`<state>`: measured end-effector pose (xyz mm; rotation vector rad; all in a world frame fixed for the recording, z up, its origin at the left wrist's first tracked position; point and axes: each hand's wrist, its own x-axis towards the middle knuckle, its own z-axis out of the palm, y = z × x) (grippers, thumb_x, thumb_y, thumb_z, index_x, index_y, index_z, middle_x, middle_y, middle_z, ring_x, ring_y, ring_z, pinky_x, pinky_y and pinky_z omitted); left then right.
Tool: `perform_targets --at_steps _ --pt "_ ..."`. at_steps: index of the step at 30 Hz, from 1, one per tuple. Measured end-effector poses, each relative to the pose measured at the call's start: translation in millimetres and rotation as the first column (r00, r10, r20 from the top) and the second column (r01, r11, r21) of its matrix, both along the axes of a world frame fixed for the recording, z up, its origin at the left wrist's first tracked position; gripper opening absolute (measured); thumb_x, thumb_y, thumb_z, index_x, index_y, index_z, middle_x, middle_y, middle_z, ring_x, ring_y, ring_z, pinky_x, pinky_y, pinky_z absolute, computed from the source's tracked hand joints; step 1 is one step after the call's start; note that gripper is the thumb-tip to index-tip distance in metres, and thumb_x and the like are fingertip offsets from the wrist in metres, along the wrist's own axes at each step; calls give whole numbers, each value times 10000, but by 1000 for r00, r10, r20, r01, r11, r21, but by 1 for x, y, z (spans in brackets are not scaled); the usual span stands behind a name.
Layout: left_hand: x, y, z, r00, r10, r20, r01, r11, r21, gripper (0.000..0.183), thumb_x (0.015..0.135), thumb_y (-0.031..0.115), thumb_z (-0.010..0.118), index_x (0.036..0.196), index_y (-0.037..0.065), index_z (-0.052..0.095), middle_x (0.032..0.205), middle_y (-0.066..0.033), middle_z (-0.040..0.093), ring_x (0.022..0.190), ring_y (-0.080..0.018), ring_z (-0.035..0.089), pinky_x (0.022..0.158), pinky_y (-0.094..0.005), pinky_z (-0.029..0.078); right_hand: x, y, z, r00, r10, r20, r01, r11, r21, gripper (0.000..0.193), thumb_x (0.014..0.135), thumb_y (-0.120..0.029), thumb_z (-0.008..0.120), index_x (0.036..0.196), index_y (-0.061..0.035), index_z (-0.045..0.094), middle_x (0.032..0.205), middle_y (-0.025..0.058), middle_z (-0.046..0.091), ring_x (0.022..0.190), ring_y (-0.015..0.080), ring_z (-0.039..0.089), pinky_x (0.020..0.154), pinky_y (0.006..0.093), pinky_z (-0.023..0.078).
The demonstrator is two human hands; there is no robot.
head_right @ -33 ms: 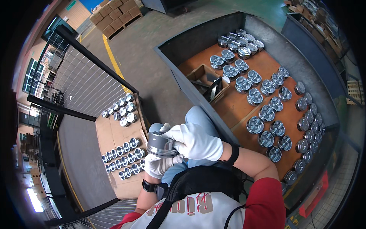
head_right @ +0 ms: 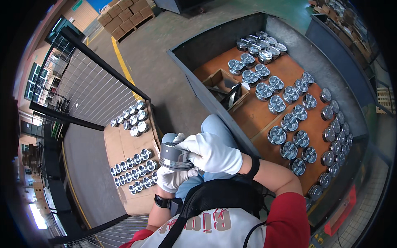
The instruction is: Inspecting and organizing metal pistons on a workbench.
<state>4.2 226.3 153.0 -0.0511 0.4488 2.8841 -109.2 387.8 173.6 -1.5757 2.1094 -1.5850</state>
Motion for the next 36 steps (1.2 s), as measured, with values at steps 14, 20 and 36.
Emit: perform_targets --at_steps 14,20,36 --pt "6 -8 9 966 259 22 -247 942 -227 974 693 50 778 1501 175 247 1409 -177 433 1273 -386 488 959 -578 530 0 1 11 956 17 292 -31 999 43 504 779 10 619 1279 8 558 1022 151 647 791 230 627 730 336 511" --pt "9 -9 21 931 364 4 -340 874 -347 1027 670 30 788 1526 164 236 1413 -117 449 1280 -315 504 1039 -478 473 6 -8 9 998 12 67 -9 999 -47 736 716 -107 818 1349 30 469 1116 166 611 781 235 629 726 344 526" --pt "17 -4 28 887 415 -203 -425 560 -711 1310 522 96 945 1553 154 139 1442 -109 379 1318 -285 443 1059 -430 448 4 -8 14 999 -36 18 38 996 -77 667 654 -29 789 1277 -30 549 1253 180 580 1099 358 612 930 387 506"
